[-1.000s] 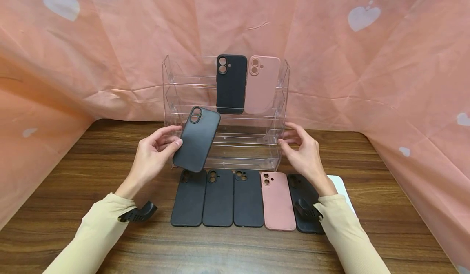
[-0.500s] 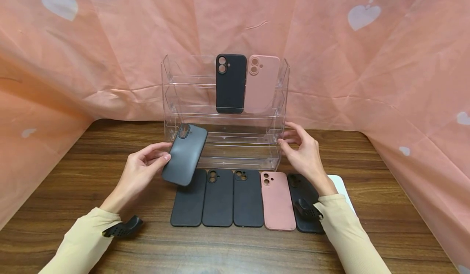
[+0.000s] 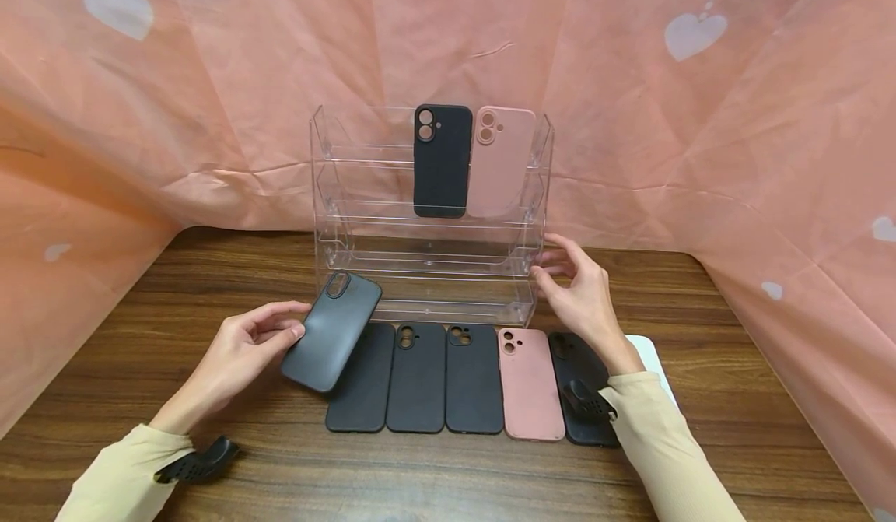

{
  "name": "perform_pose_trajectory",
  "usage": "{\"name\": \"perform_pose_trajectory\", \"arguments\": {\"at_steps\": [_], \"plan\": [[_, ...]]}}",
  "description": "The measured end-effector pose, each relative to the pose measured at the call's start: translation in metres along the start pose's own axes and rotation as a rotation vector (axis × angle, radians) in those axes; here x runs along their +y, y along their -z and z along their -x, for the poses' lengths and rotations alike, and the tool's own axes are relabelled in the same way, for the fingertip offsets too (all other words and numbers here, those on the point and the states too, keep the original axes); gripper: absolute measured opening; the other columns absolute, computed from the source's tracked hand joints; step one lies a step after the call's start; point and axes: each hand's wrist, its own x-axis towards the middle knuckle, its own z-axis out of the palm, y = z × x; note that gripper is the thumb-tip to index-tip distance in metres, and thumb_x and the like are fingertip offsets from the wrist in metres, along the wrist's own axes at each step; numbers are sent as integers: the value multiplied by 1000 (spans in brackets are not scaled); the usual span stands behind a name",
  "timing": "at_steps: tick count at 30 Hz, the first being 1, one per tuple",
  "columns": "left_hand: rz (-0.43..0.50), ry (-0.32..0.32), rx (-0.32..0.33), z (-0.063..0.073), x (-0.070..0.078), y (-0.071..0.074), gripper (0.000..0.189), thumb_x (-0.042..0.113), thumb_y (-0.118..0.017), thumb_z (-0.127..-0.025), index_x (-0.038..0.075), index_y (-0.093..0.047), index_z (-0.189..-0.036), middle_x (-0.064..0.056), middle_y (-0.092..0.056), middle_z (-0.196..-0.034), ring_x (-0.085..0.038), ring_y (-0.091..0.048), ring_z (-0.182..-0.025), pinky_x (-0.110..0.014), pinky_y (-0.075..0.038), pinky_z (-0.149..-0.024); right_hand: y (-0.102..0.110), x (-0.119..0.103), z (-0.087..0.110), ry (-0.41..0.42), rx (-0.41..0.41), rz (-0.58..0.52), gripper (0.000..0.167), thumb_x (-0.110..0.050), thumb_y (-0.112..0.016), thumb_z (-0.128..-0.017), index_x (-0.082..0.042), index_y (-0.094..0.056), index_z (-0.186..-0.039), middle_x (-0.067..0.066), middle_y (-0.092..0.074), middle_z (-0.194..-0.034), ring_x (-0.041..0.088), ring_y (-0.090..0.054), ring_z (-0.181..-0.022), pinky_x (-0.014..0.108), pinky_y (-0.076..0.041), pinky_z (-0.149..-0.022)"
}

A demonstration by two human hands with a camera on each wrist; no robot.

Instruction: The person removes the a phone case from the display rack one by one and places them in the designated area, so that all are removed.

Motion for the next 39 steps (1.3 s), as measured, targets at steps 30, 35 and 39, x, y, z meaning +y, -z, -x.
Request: {"name": "perform_pose_trajectory", "arguments": {"at_steps": [30, 35, 39], "plan": [[-120, -95, -55, 21, -5, 19, 25, 13, -72, -96, 11, -71, -122, -9, -76, -105, -3, -72, -92, -18, -59, -78, 2, 0, 0, -3, -8, 10, 55, 7, -71, -90, -4, -55, -142, 27, -68, -108, -3, -70, -84, 25, -63, -59], [-143, -80, -70, 26, -6, 29, 24, 17, -71, -98, 16, -71, -122, -6, -76, -108, -4, -72, -95, -18, -59, -81, 2, 0, -1, 0, -10, 13, 55, 7, -71, -90, -4, -55, -142, 27, -68, -108, -4, -70, -83, 24, -62, -58], [-167, -73, -69, 35, -11, 41, 23, 19, -70, -99, 17, -71, -121, -5, -75, -109, -4, -72, -96, -18, -59, -81, 2, -1, -1, -5, -14, 14, 55, 7, -70, -90, -3, -55, -142, 27, -68, -107, -3, -70, -82, 25, -62, -58]]}}
